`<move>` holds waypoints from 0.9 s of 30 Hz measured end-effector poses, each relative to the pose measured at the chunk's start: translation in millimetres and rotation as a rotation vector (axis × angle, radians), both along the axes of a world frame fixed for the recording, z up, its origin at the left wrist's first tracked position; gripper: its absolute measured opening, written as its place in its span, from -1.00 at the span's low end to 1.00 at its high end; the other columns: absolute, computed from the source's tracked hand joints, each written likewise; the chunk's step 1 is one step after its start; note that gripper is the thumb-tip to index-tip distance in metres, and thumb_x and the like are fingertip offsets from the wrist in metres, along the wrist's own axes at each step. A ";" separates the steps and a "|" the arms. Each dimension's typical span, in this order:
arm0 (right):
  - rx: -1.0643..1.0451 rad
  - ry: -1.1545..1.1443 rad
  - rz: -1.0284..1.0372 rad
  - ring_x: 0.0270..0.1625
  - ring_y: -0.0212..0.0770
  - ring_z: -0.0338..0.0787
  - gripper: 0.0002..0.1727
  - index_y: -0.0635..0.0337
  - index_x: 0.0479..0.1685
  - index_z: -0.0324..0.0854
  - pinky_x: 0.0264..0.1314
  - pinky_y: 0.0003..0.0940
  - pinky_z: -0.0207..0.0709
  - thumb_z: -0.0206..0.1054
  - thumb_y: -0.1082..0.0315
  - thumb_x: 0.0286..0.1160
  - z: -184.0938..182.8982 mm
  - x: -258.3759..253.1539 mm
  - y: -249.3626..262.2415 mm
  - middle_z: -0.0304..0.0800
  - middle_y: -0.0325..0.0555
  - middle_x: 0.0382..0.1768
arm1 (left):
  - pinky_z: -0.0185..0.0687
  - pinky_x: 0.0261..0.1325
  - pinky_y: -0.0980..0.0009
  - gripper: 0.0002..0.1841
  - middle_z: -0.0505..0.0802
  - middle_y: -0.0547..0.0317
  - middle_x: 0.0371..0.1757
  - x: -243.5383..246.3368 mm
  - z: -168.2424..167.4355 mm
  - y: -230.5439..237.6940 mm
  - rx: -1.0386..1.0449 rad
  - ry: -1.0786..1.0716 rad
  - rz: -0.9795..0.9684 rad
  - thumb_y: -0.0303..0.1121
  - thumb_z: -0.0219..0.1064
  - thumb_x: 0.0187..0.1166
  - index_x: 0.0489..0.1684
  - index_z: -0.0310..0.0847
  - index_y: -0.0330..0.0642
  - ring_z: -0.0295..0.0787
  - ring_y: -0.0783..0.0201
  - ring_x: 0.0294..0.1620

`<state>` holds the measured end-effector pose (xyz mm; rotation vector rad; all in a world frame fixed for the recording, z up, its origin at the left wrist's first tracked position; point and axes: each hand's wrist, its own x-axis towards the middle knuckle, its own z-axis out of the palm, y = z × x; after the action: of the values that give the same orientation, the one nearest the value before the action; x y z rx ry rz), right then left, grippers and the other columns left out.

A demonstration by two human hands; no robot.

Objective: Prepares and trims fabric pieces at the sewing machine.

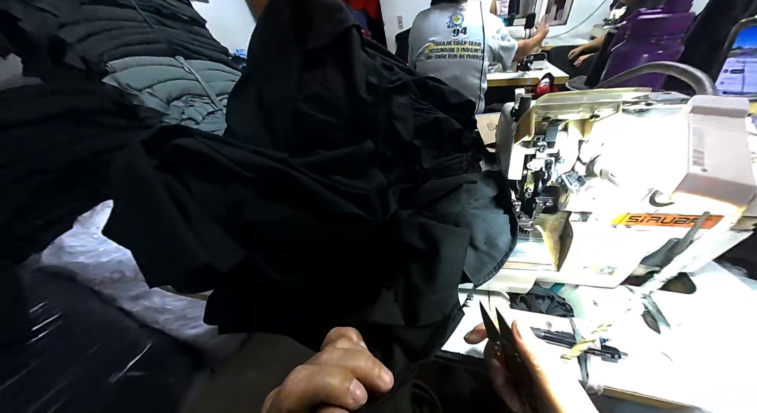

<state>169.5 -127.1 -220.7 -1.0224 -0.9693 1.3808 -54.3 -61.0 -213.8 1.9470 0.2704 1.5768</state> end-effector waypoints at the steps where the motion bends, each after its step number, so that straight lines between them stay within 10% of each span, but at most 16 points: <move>1: -0.005 -0.035 0.002 -0.60 -0.74 0.38 -0.46 0.27 0.05 0.65 -0.55 -0.82 0.26 -0.30 0.21 0.88 0.1 0.6 0.4 0.50 -0.57 -0.55 | 0.48 0.28 0.60 -0.75 0.87 0.55 -0.06 0.1 -0.3 0.2 0.003 0.002 -0.003 -0.16 0.04 0.86 0.00 0.66 0.08 0.75 0.62 0.05; 16: 0.278 -0.004 -0.041 -0.57 -0.84 0.37 -0.66 0.06 -0.20 0.70 -0.53 -0.88 0.23 0.04 0.18 0.84 5.2 7.4 5.6 0.47 -0.70 -0.59 | 0.43 0.26 0.66 -0.76 0.83 0.58 -0.11 -11.5 -5.0 2.4 -0.011 0.166 0.041 -0.12 0.08 0.84 -0.09 0.65 0.06 0.70 0.71 0.01; 20: 0.168 0.226 -0.149 -0.58 -0.74 0.50 -0.53 0.14 -0.04 0.62 -0.55 -0.84 0.39 -0.15 0.05 0.86 4.0 11.5 -0.1 0.60 -0.57 -0.47 | 0.50 0.19 0.64 -0.76 0.84 0.63 -0.16 -17.3 -2.7 4.9 -0.030 0.054 0.008 -0.13 0.08 0.84 0.01 0.70 0.16 0.73 0.68 -0.08; 23: 0.281 0.051 -0.237 -0.51 -0.73 0.49 -0.32 0.34 0.32 0.46 -0.51 -0.80 0.39 0.19 -0.17 0.65 -1.6 14.4 5.7 0.73 -0.46 -0.24 | 0.56 0.15 0.58 -0.78 0.84 0.57 -0.25 -23.5 1.5 7.9 -0.075 -0.100 -0.033 -0.15 0.11 0.82 0.04 0.73 0.20 0.76 0.60 -0.17; 27: 0.243 -0.235 -0.303 -0.57 -0.73 0.48 -0.43 0.35 0.47 0.50 -0.58 -0.80 0.38 0.27 0.13 0.61 17.6 6.7 18.9 0.74 -0.41 -0.31 | 0.56 0.13 0.60 -0.77 0.83 0.60 -0.26 -30.6 2.1 13.9 -0.101 -0.084 -0.032 -0.17 0.10 0.82 0.04 0.73 0.22 0.75 0.62 -0.19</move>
<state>176.2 -108.2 -203.0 -1.1093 -1.0745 0.8842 -84.8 -47.2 -211.7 1.7959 0.2775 1.5888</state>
